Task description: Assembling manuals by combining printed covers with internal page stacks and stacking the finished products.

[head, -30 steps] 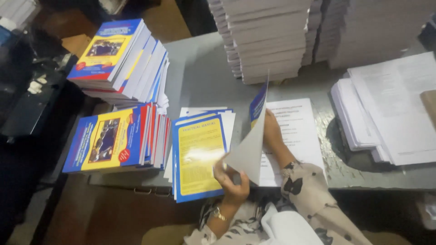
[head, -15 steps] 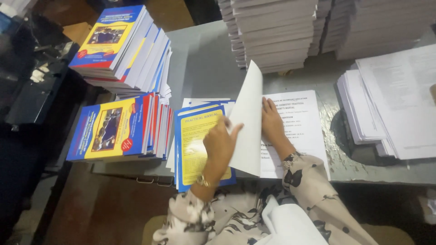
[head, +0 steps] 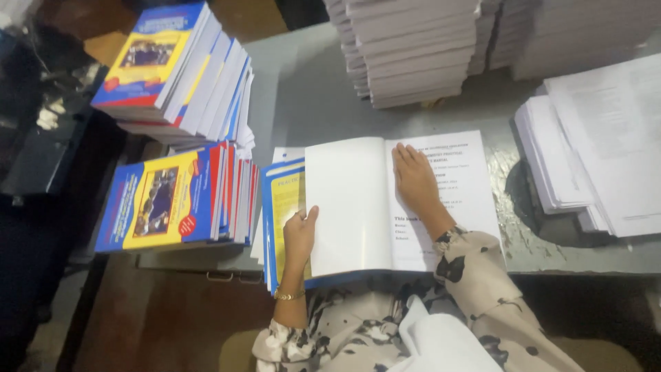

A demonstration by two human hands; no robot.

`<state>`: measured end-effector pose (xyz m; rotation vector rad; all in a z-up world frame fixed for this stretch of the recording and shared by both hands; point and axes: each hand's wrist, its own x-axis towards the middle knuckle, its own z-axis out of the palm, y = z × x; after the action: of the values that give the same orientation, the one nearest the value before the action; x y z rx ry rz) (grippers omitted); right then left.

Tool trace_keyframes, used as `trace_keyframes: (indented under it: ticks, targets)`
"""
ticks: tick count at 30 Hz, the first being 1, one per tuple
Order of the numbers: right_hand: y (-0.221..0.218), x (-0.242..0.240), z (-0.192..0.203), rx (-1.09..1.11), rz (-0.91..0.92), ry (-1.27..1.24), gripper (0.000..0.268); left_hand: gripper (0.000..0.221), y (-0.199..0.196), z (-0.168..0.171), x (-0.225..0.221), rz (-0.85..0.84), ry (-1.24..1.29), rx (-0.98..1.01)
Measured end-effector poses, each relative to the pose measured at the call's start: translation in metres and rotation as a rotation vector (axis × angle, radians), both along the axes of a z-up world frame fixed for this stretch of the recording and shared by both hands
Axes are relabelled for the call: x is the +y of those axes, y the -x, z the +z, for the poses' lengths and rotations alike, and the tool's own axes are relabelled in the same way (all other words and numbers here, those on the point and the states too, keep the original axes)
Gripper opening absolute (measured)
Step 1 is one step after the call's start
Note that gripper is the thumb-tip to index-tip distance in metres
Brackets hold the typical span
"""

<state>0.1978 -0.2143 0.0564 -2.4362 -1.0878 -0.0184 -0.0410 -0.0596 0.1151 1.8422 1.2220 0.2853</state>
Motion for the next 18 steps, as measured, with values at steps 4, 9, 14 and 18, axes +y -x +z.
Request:
trace_keyframes:
  ticks: [4, 9, 14, 18]
  targets:
    - [-0.001, 0.003, -0.004, -0.032, -0.018, 0.016, 0.044, 0.046, 0.009, -0.042, 0.013, 0.071, 0.034, -0.04]
    - [0.004, 0.003, 0.003, -0.001, -0.008, 0.03, 0.044, 0.047, 0.019, -0.084, 0.015, 0.094, 0.041, -0.113]
    - [0.003, 0.004, 0.001, 0.014, -0.037, 0.057, 0.045, 0.039, 0.024, -0.104, 0.014, 0.106, 0.036, -0.145]
    - [0.003, 0.005, 0.001, 0.015, -0.049, 0.071, 0.045, 0.036, 0.029, -0.119, 0.015, 0.085, 0.006, -0.13]
